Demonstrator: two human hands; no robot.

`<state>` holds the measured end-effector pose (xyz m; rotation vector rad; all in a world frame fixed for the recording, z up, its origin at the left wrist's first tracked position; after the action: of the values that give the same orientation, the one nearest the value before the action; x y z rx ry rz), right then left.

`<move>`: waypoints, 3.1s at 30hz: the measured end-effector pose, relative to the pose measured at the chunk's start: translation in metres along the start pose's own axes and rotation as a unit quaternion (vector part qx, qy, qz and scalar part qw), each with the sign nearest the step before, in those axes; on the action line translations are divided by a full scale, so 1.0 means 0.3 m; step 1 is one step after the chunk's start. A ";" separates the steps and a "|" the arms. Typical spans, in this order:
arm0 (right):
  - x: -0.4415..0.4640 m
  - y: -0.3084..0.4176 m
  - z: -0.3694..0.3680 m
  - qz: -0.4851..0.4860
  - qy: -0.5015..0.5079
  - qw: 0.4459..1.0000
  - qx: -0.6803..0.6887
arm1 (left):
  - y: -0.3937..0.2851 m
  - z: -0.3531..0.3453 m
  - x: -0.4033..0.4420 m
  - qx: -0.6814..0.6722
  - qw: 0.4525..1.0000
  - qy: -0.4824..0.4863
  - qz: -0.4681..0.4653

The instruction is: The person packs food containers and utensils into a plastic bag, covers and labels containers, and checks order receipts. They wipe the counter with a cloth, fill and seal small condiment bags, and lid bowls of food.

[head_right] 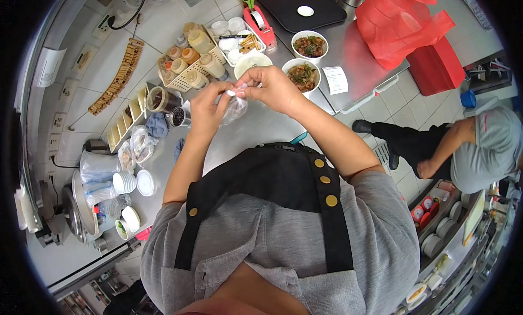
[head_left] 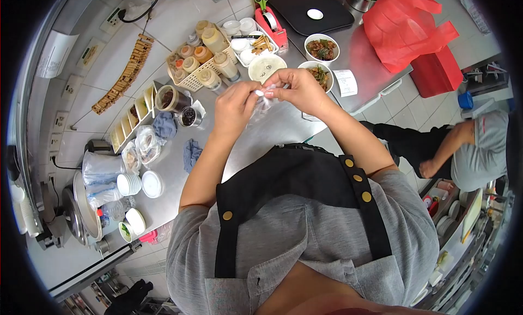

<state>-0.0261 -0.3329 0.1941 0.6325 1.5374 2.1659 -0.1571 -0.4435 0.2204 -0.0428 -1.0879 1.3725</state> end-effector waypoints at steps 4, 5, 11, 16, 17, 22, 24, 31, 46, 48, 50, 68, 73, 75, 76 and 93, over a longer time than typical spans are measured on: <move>-0.005 -0.133 -0.046 -0.063 0.008 0.975 0.212 | -0.011 -0.029 -0.034 -0.099 0.995 0.025 -0.001; -0.019 -0.149 -0.058 -0.074 -0.011 0.973 0.219 | 0.008 -0.044 -0.057 -0.129 0.991 0.023 0.040; -0.035 -0.097 -0.051 0.016 -0.055 0.998 -0.031 | 0.076 -0.143 -0.123 0.000 0.984 0.026 0.177; 0.002 -0.063 -0.005 0.156 -0.075 0.977 -0.127 | 0.078 -0.266 -0.058 -0.006 0.993 -0.035 0.113; 0.011 -0.059 0.018 0.160 -0.091 0.979 -0.087 | 0.090 -0.291 -0.039 -0.037 0.994 -0.060 0.086; 0.045 -0.033 0.128 0.157 -0.075 0.984 -0.029 | 0.171 -0.414 0.067 -0.102 0.992 -0.070 0.020; 0.091 -0.056 0.194 0.138 -0.066 0.988 -0.010 | 0.214 -0.474 0.121 -0.108 0.994 -0.010 0.028; 0.340 -0.091 0.599 0.133 -0.071 0.952 -0.267 | 0.270 -0.445 0.165 -0.061 0.989 -0.058 0.125; 0.514 -0.439 0.590 0.010 -0.008 0.982 -0.191 | 0.338 -0.353 -0.227 -0.099 0.926 -0.106 0.349; 0.538 -0.514 0.546 0.048 -0.017 0.977 -0.208 | 0.327 -0.352 -0.224 -0.093 0.927 -0.104 0.348; 0.551 -0.547 0.504 0.041 -0.015 0.976 -0.216 | 0.326 -0.361 -0.222 -0.088 0.929 -0.101 0.344; 0.166 -1.110 0.710 -0.410 -0.168 0.897 0.015 | 0.476 -0.930 -0.147 -0.371 0.774 0.026 0.513; 0.163 -1.052 0.686 -0.377 -0.221 0.899 0.007 | 0.395 -0.772 -0.153 -0.359 0.773 0.043 0.522; 0.140 -0.966 0.731 -0.353 -0.187 0.904 -0.155 | 0.355 -0.657 -0.226 -0.366 0.765 0.031 0.530; 0.137 -0.907 0.759 -0.325 -0.146 0.894 -0.270 | 0.344 -0.586 -0.286 -0.375 0.748 0.010 0.547; -0.003 -0.643 -0.169 -0.270 0.264 0.926 -0.001 | 0.518 0.042 -0.817 -0.413 0.633 -0.376 0.537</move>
<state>-0.0418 -0.3125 -0.0037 -0.3921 1.6987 1.9677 -0.2382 -0.6011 -0.0100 -1.0328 -2.6320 1.8000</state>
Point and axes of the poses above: each hand's wrist, its own x-axis towards the middle knuckle, its own z-axis out of the back of the hand, y = z × x, the point moved 5 cm from there along x, towards the middle knuckle, and after that the axes turned 6 degrees about -x, right-handed, at the moved point
